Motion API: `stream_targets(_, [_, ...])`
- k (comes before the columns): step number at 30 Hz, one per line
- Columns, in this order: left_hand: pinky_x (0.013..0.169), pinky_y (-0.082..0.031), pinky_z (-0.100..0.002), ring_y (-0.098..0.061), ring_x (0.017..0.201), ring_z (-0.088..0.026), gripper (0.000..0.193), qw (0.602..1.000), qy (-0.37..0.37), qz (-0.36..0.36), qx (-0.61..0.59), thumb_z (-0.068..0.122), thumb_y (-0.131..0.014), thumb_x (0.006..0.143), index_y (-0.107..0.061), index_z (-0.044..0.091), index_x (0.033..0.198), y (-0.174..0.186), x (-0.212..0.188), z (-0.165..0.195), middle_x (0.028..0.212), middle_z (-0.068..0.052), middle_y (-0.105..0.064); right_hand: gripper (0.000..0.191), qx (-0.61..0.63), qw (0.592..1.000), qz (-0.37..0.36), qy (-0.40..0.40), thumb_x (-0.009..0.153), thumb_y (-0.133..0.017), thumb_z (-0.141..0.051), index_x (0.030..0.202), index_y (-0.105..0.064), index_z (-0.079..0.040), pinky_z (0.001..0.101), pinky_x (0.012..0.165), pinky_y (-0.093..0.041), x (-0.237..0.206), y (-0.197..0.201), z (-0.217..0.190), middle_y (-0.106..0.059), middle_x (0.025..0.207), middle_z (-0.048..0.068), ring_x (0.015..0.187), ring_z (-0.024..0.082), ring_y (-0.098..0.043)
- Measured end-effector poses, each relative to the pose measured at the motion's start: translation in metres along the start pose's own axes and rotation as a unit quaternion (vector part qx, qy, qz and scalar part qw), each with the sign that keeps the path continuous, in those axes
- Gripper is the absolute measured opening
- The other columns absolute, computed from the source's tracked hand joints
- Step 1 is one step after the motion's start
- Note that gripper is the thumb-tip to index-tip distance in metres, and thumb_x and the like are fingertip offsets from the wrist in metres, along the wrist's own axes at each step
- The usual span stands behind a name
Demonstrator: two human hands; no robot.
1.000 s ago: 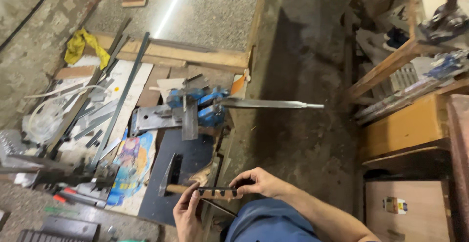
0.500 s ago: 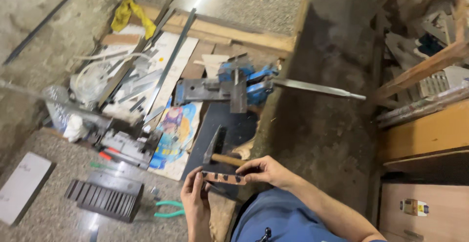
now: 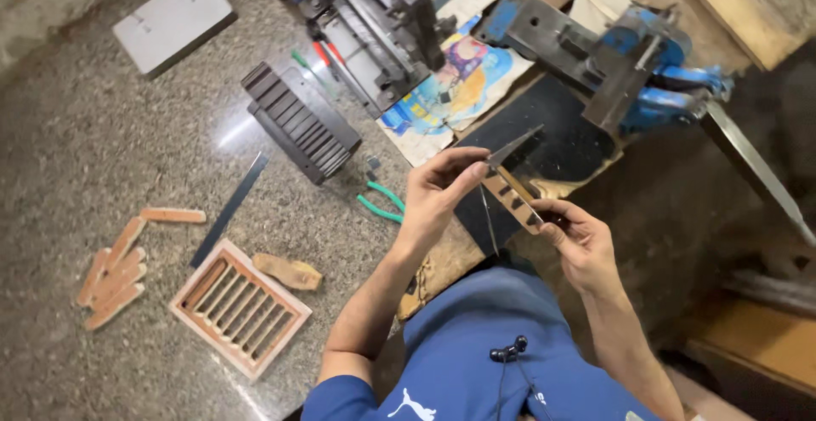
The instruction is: The person repeatedly cuts small wooden pieces using a manual miter saw. They place each piece into the saw, pull the handle to cut, remove the piece, and inspect it before repeating the process with additional pieces.
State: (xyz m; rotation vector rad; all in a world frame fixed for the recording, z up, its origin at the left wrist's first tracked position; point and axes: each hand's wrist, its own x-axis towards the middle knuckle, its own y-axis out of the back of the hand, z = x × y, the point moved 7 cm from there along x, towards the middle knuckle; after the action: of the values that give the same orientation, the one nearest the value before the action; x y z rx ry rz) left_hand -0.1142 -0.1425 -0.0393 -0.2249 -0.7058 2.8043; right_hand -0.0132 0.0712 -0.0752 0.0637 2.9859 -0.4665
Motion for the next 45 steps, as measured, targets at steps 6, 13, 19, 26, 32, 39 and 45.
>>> stream_targets(6, [0.086,-0.054,-0.022,-0.064,0.095,-0.005,0.025,1.0,-0.004,0.016,0.017,0.015,-0.073,0.101,-0.074,0.002,0.122,-0.007,0.004,0.011,0.102,0.0,-0.073,0.04,0.027,0.999,-0.024,-0.034,0.097,-0.068,-0.003,0.134,-0.061,0.01,0.0332,0.101,-0.055,0.018,0.007,-0.002,-0.07,0.124,0.013,0.109,0.018,-0.069])
stream_targets(13, [0.09,-0.054,-0.022,-0.064,0.099,-0.004,0.028,0.999,-0.04,0.029,0.01,0.019,-0.059,0.11,-0.07,0.004,0.131,-0.037,-0.004,0.021,0.11,0.002,-0.071,0.04,0.05,0.993,-0.099,-0.048,0.101,-0.066,-0.005,0.138,-0.06,0.009,0.0326,0.102,-0.054,0.037,0.024,-0.018,-0.072,0.117,0.016,0.108,0.018,-0.07])
stream_targets(19, [0.094,-0.049,-0.024,-0.061,0.103,-0.008,0.03,0.994,-0.055,0.079,0.056,0.013,-0.06,0.109,-0.066,0.003,0.136,-0.058,-0.006,0.003,0.114,-0.001,-0.068,0.035,-0.109,0.985,-0.111,-0.079,0.095,-0.064,0.003,0.13,-0.068,0.005,0.0287,0.091,-0.054,0.051,0.056,-0.037,-0.072,0.109,0.009,0.099,0.013,-0.067])
stream_targets(26, [0.09,-0.045,-0.024,-0.058,0.103,-0.012,0.047,0.992,-0.073,0.089,-0.056,0.007,-0.061,0.107,-0.054,-0.008,0.151,-0.08,0.006,-0.023,0.12,-0.009,-0.065,0.033,0.028,0.979,-0.184,-0.086,0.095,-0.067,0.004,0.127,-0.066,0.003,0.0288,0.096,-0.057,0.066,0.066,-0.058,-0.07,0.114,0.005,0.106,0.012,-0.067])
stream_targets(32, [0.085,-0.053,-0.028,-0.066,0.101,-0.014,0.042,0.993,-0.016,0.095,-0.065,0.015,-0.061,0.105,-0.057,-0.005,0.141,-0.072,0.011,-0.064,0.113,-0.007,-0.066,0.033,0.083,0.98,-0.16,-0.077,0.095,-0.071,0.002,0.128,-0.068,0.004,0.0278,0.091,-0.054,0.057,0.096,-0.057,-0.07,0.112,0.006,0.102,0.01,-0.065])
stream_targets(39, [0.082,-0.052,-0.03,-0.066,0.098,-0.015,0.031,0.979,0.022,0.163,-0.118,0.013,-0.062,0.102,-0.06,0.0,0.129,-0.096,0.008,-0.091,0.111,-0.006,-0.07,0.045,0.268,0.953,-0.059,-0.125,0.084,-0.085,-0.014,0.121,-0.065,0.002,0.0338,0.087,-0.059,0.063,0.126,-0.037,-0.072,0.109,0.01,0.095,0.022,-0.074])
stream_targets(45, [0.092,-0.053,-0.032,-0.068,0.108,-0.017,0.027,0.978,0.038,0.103,-0.176,0.012,-0.068,0.096,-0.06,0.007,0.122,-0.122,-0.004,-0.083,0.114,-0.006,-0.068,0.057,0.299,0.948,-0.048,-0.099,0.085,-0.082,-0.049,0.111,-0.064,-0.001,0.0389,0.085,-0.06,0.059,0.13,-0.023,-0.072,0.104,0.014,0.096,0.027,-0.073])
